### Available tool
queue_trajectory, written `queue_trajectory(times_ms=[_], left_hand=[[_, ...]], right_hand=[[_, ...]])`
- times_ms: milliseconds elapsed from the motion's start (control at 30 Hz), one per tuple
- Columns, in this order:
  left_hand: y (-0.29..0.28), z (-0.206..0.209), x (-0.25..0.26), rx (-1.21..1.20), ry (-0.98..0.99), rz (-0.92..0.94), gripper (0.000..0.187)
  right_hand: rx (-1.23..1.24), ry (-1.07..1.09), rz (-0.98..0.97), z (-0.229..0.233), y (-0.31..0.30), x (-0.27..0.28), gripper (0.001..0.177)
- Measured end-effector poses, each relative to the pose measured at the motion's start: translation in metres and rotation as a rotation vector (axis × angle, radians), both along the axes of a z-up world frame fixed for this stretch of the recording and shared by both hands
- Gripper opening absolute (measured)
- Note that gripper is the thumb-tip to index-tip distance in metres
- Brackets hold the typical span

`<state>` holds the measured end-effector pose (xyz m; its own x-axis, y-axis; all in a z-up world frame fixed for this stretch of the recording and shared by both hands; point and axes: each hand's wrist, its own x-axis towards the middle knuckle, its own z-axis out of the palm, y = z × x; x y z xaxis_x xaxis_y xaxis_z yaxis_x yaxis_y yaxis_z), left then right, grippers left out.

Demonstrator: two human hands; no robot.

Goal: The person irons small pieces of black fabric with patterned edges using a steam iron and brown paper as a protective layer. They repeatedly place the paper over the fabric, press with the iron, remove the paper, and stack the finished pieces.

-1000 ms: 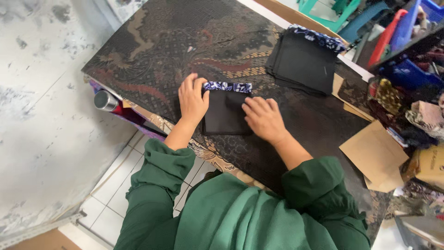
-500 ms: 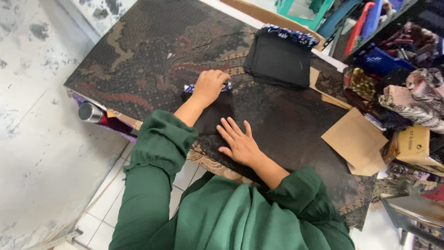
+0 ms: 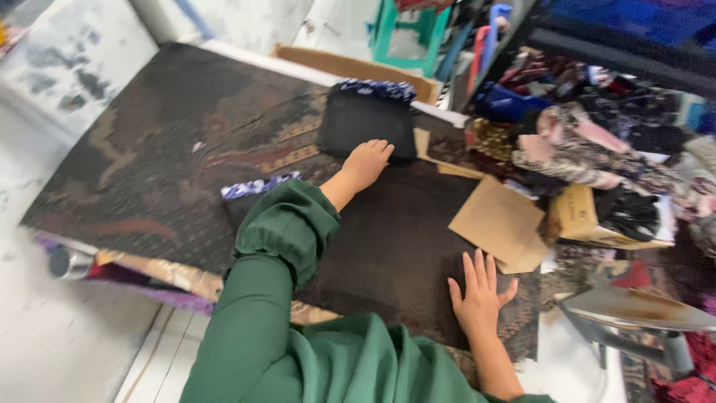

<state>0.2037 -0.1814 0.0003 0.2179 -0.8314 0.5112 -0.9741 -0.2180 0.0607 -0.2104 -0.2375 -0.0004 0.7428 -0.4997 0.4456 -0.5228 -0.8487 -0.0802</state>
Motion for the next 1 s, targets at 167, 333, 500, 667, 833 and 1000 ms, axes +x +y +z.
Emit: queue_trajectory(times_ms=[167, 333, 500, 667, 833, 1000], left_hand=[[-0.053, -0.027, 0.01, 0.2, -0.043, 0.16, 0.012], [-0.042, -0.024, 0.013, -0.149, 0.141, 0.192, 0.019], [-0.046, -0.025, 0.035, -0.091, 0.424, 0.359, 0.019], [-0.056, -0.021, 0.052, -0.133, 0.458, 0.376, 0.02], [-0.04, 0.025, 0.014, -0.37, 0.212, 0.277, 0.018], [0.008, 0.065, -0.092, -0.35, 0.139, 0.074, 0.018]], right_hand=[[0.111, -0.051, -0.06, -0.019, -0.011, -0.011, 0.057], [0.155, -0.082, -0.041, -0.015, -0.009, -0.012, 0.056], [0.186, -0.097, -0.052, -0.009, -0.01, -0.011, 0.054], [0.183, -0.112, -0.05, -0.009, -0.009, -0.011, 0.055], [0.215, -0.166, -0.074, -0.009, -0.01, -0.012, 0.057], [0.138, -0.421, -0.108, -0.005, -0.013, -0.03, 0.06]])
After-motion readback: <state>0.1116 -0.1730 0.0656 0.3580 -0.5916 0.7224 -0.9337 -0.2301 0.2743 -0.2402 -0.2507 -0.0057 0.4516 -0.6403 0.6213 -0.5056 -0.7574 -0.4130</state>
